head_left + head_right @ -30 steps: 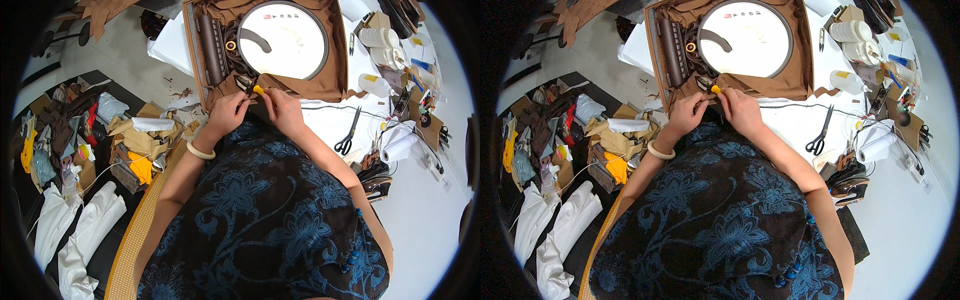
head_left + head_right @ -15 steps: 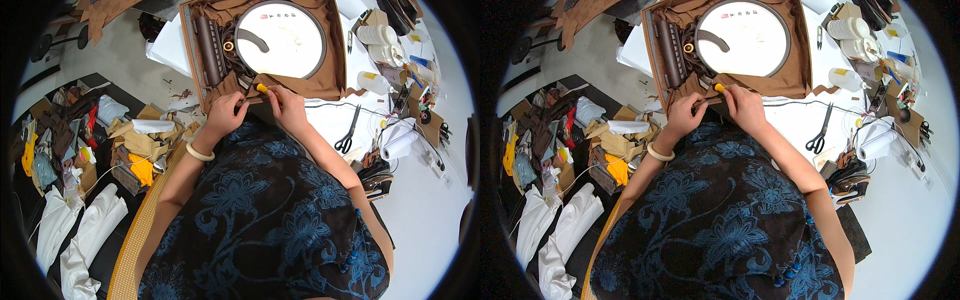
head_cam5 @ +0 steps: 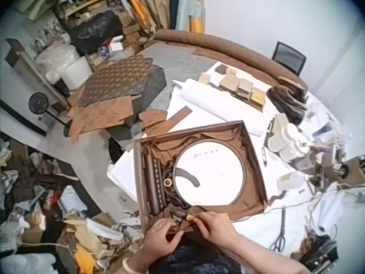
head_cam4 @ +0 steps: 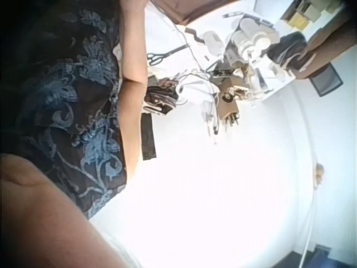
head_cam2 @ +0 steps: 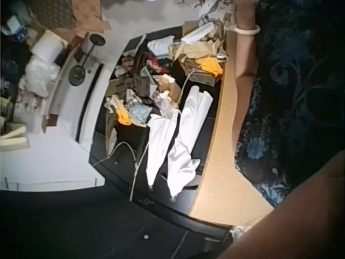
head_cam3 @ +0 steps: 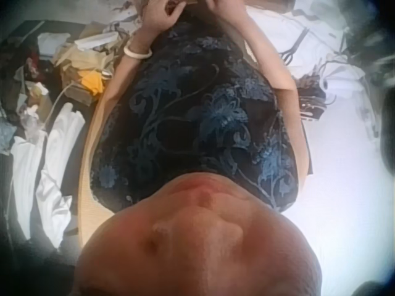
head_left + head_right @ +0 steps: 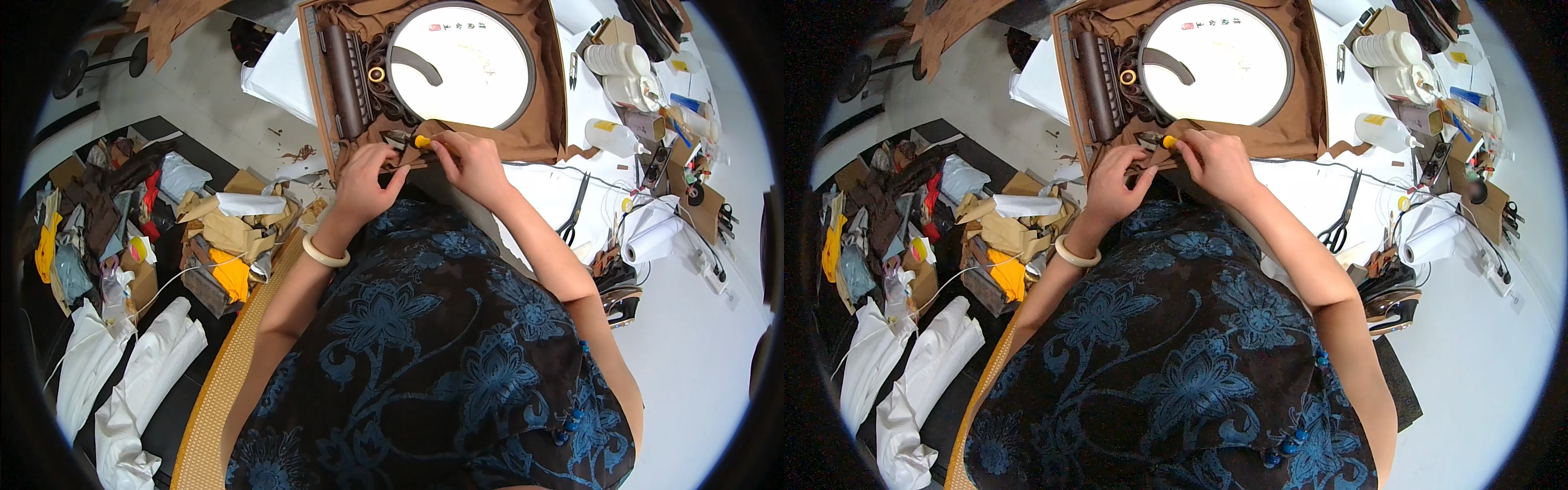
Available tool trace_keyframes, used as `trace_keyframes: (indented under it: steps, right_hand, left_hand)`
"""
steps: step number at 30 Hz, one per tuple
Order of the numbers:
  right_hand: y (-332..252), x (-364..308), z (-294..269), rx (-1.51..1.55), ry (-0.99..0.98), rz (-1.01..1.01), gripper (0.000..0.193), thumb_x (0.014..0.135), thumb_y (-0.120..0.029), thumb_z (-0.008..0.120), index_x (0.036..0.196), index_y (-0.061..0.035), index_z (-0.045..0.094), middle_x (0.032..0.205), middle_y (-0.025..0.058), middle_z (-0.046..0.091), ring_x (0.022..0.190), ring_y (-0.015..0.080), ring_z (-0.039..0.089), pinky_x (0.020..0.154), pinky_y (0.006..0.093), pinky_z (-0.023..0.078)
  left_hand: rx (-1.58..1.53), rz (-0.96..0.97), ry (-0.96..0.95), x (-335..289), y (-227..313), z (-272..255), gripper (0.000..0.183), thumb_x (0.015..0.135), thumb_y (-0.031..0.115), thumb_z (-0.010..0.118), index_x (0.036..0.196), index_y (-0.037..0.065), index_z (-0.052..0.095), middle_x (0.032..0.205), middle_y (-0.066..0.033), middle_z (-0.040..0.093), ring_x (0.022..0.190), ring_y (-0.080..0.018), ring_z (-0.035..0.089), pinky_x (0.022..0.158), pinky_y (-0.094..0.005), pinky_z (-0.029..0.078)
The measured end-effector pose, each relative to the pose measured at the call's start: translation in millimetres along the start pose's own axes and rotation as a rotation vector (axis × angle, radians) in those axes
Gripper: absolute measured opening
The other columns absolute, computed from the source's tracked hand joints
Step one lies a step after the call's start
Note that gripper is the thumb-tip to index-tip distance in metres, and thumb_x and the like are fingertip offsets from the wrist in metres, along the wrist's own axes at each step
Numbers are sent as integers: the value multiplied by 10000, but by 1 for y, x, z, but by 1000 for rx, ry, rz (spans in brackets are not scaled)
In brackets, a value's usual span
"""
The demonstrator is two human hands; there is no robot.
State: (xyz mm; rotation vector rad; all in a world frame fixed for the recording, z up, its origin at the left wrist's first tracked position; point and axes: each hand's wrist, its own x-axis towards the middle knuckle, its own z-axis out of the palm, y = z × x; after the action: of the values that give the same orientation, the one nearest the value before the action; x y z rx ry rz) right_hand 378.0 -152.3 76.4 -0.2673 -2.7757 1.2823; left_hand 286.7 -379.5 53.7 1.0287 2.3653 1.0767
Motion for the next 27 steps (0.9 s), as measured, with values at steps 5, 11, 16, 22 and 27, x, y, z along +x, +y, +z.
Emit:
trace_keyframes:
  steps: [5, 11, 16, 22, 27]
  right_hand:
    - [-5, 8, -8, 4, -4, -22, 145, 1003, -127, 734, 1055, 4, 767, 828, 159, 757, 662, 319, 725, 622, 393, 573]
    - [-3, 24, -12, -41, -49, -78, 151, 1003, -149, 727, 1014, -6, 775, 809, 152, 757, 666, 328, 724, 633, 401, 580]
    - [-1, 39, -16, -67, -97, -141, 169, 1003, -175, 727, 991, -13, 773, 787, 146, 749, 670, 332, 719, 633, 407, 573]
    - [0, 58, -17, -68, -149, -206, 159, 998, -183, 737, 982, -32, 781, 767, 137, 743, 661, 326, 712, 628, 403, 560]
    - [2, 66, -23, -64, -198, -156, 157, 984, -202, 741, 970, -56, 798, 761, 135, 748, 699, 349, 722, 672, 435, 576]
  left_hand:
    - [279, -60, 28, -10, -5, 8, 639, 1005, 474, 717, 1258, -112, 684, 1399, -329, 638, 1295, -473, 605, 1123, -519, 486]
    - [358, -95, -143, -13, 2, 7, 758, 1016, 600, 645, 1264, -114, 701, 1420, -330, 645, 1266, -452, 624, 1103, -519, 485]
    - [371, -93, -144, -9, 7, 3, 748, 1001, 616, 658, 1214, -97, 729, 1356, -310, 678, 1235, -429, 629, 1073, -509, 495]
    - [302, -159, -242, 0, 21, -6, 719, 983, 622, 680, 1118, -81, 749, 1101, -261, 700, 1124, -397, 612, 1042, -510, 490]
    - [383, -1, -112, -2, 13, 2, 663, 994, 578, 688, 1084, -78, 726, 1035, -223, 687, 1082, -399, 601, 953, -542, 501]
